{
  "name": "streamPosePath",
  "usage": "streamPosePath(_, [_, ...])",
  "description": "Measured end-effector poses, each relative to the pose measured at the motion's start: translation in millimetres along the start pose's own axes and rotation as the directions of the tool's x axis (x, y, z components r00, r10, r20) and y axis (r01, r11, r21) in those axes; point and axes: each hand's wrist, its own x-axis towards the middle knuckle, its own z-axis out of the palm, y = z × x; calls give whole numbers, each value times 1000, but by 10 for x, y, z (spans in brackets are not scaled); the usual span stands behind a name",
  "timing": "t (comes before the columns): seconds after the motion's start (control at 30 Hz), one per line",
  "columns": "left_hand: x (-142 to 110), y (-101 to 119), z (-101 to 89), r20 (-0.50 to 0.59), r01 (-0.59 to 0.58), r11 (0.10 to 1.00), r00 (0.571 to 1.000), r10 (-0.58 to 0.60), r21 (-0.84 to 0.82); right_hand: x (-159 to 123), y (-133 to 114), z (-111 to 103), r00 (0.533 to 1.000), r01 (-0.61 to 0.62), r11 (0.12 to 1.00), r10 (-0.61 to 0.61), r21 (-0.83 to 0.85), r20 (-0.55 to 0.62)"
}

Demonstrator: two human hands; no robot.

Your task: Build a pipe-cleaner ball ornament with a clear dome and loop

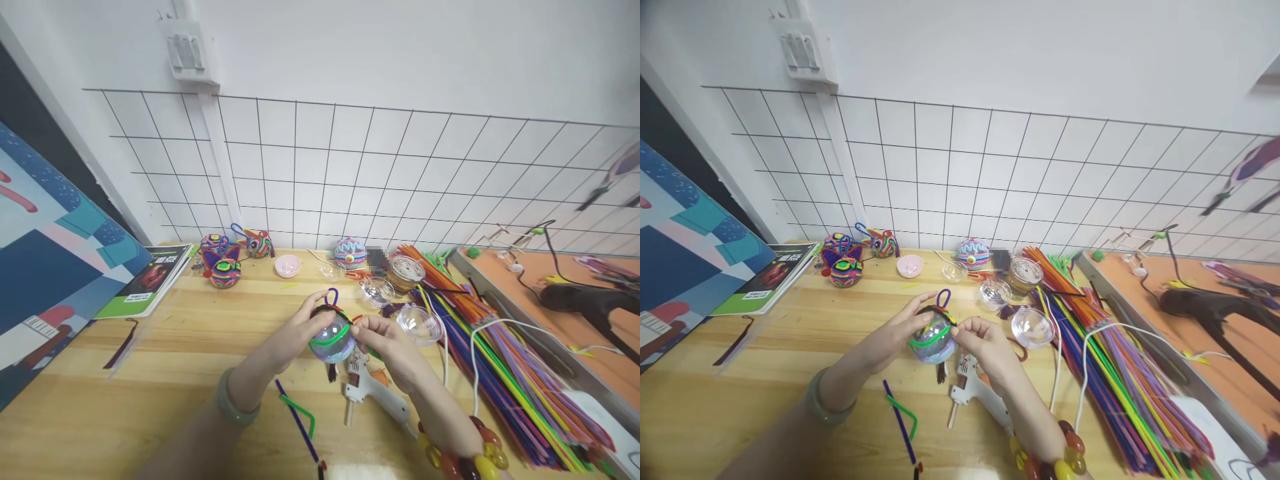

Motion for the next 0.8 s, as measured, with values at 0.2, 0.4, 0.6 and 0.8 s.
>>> streamPosePath(0.2, [-1,-72,-51,70,-34,997,997,29,68,-28,-10,0,1000,20,1000,-20,-5,-5])
streamPosePath(0.4, [-9,-78,-56,74,-36,996,997,30,79,-62,-75,44,1000,18,1000,-18,-4,-12])
streamPosePath(0.6, [-10,-50,-33,55,-43,994,998,37,104,-80,-107,63,1000,17,1000,-17,-6,-11])
streamPosePath(0.8, [-16,-40,-18,38,-43,992,999,39,120,-70,-108,62,1000,4,1000,-4,-14,-5])
